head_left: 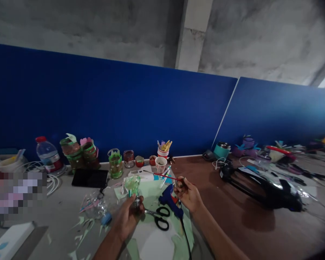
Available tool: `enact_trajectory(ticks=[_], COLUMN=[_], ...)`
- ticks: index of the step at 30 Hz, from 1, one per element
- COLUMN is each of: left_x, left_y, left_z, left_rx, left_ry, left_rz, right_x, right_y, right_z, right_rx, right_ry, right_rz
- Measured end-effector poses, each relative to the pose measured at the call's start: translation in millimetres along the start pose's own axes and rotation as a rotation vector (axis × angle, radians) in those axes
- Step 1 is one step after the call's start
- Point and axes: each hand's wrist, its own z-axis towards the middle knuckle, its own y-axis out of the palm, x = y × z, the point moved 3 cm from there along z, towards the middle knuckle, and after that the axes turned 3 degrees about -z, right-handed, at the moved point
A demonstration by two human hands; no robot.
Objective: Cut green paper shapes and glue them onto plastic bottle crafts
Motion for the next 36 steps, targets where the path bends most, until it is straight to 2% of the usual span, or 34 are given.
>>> enact_trajectory(ticks=[7,16,30,36], left_x=[-3.1,1.5,1.4,0.6], left_y=[-8.0,-3.3,-1.5,-2.4], left_z=[6.5,3.4,0.9,2.8], left_rx=[-0.027,-0.044,-0.01,-0.043], left_ry=[-0.042,-0.01,-0.004,-0.004], left_rz=[0.006,-0.005,0.012,0.025], right_x=[-0.8,0.1,-0.7,-5.7], right_y=[0.9,12.5,15.7,19.8], right_z=[-6.8,-12.4,-17.7,-19.2], right_rx=[-0.013,-0.037,-0.035,-0.037], right_ry=[-0.026,-0.078,-0.065,-0.113], right_rz=[-0.123,-0.249,-0.34,-0.298])
